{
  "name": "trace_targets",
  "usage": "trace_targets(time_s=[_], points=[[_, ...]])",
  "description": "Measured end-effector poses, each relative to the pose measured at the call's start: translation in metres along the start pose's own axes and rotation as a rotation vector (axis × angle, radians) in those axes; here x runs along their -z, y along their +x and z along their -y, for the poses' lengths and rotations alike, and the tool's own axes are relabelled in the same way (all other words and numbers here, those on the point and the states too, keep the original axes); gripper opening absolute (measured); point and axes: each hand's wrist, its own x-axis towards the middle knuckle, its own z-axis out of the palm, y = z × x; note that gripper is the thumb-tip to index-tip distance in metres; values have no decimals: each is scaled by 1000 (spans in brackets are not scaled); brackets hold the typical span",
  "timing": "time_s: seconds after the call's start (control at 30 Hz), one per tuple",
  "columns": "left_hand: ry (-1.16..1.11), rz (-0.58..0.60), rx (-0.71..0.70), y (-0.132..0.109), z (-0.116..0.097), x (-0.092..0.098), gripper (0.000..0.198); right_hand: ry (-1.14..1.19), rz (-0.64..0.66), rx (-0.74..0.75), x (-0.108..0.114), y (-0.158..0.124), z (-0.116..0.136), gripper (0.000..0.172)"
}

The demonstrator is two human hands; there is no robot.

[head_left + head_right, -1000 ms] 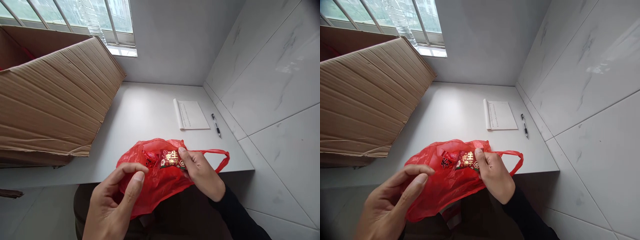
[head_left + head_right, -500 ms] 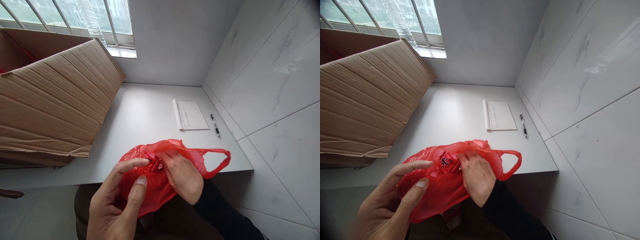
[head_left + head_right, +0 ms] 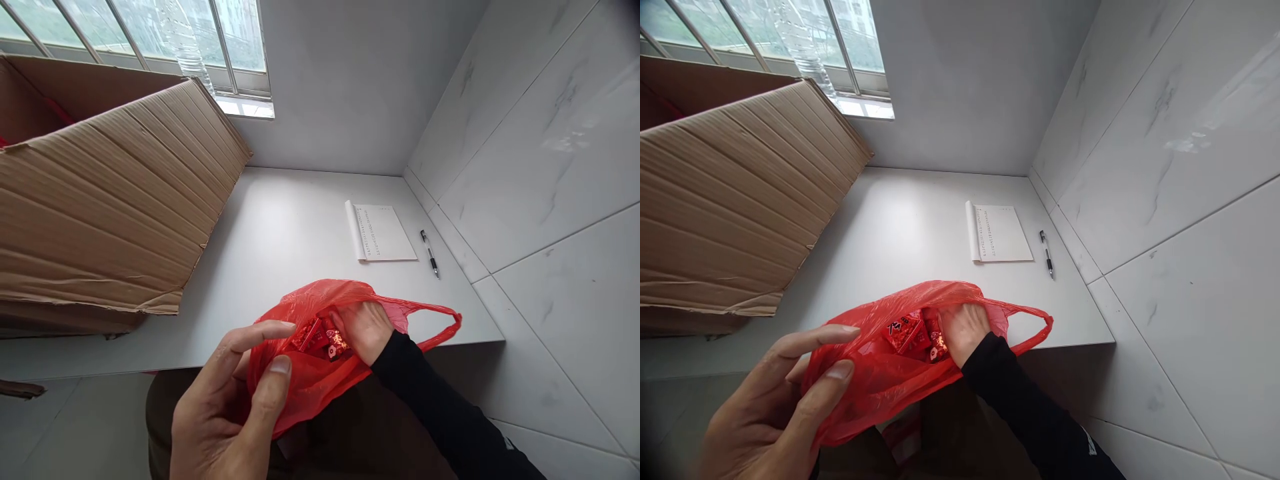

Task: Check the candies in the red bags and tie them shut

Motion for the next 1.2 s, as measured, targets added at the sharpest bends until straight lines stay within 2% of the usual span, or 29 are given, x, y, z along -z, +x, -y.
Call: trace_targets(time_s=[0.17, 0.33, 0.47, 0.53, 0.63, 0.7, 0.87, 0.93, 1.03, 1.2], points=[[3, 20, 31, 2, 4, 3, 23, 28, -42, -35, -1, 7, 1, 31], [-27, 42, 53, 2, 4, 1, 23, 58, -22, -33, -3, 7, 0, 25], [-34, 40, 23, 3, 6, 2, 21, 89, -7, -56, 0, 5, -3, 21], [5, 22, -47, 5, 10, 5, 16, 139, -4, -76, 5, 2, -3, 23], [113, 52, -204, 11, 17, 10, 13, 388, -22, -130, 20, -8, 0, 29], [178, 84, -245, 15, 19, 11, 17, 619, -27, -159, 31, -17, 3, 27], [295, 73, -109, 19, 17, 1, 36, 1032, 43, -86, 53, -39, 9, 20], [312, 113, -109, 21, 18, -3, 41, 1140, 65, -49, 56, -43, 10, 18], [281, 197, -144, 25, 21, -6, 36, 1251, 98, -34, 56, -43, 8, 18], [141, 282, -56, 28, 24, -3, 29, 1425, 211, -32, 50, -41, 5, 29]])
